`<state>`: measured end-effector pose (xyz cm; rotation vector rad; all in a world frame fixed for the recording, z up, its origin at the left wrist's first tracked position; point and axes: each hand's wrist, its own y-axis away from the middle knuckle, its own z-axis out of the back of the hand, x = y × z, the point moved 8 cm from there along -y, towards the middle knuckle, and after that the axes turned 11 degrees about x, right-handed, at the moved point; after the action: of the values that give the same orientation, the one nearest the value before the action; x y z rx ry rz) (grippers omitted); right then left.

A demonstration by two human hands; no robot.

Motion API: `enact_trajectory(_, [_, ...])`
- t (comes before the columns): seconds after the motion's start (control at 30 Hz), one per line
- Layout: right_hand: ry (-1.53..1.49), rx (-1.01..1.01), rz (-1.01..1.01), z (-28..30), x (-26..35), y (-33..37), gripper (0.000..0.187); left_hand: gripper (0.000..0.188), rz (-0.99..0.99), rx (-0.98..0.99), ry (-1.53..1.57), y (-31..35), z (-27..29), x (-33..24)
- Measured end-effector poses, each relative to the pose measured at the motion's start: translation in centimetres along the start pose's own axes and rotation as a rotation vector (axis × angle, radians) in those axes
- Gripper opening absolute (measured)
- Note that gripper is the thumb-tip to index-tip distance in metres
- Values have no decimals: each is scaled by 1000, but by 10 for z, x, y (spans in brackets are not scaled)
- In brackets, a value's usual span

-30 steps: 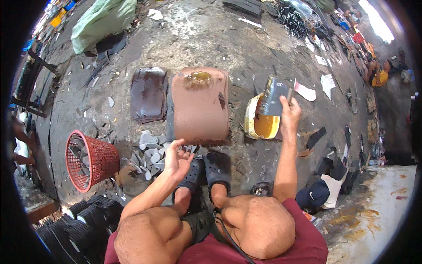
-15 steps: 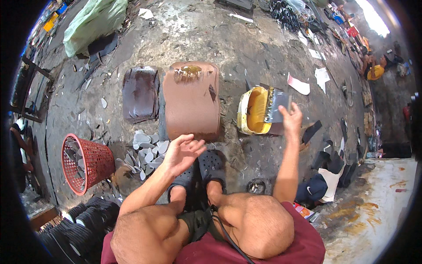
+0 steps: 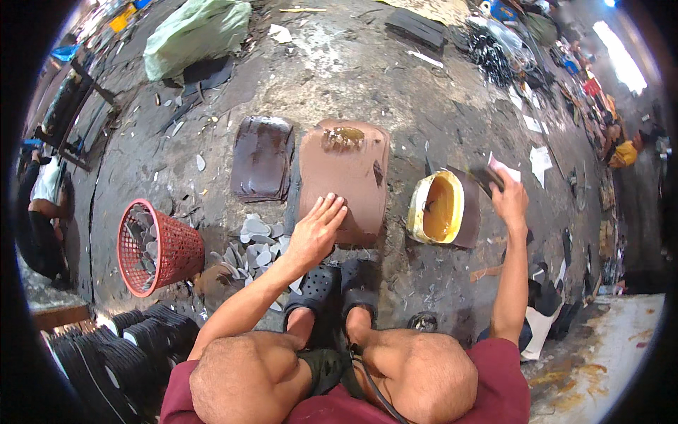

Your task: The person applies a brown liquid from a yellow container onto flat brown shoe parts using a brush. The person repeatedly dips the brush into the container and spreads the liquid over the surface of the parts, stacking them as they are coated.

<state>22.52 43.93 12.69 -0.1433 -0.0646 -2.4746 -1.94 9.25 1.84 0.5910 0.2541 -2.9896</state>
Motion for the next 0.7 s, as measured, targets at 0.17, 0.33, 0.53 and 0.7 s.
enact_trajectory(0.17, [-578,94,349,-3,178,-58,50,54,11,-13,-21,16,-9,-6])
enact_trajectory(0.33, [-495,57,260,-88,275,-60,57,51,-11,-57,32,17,-8,-12])
enact_trajectory(0.53, [-347,154,43,-81,257,-63,56,49,-2,-42,57,23,-8,-8])
enact_trajectory(0.7, [-251,242,152,-102,314,-123,47,54,-8,38,75,23,-11,-8])
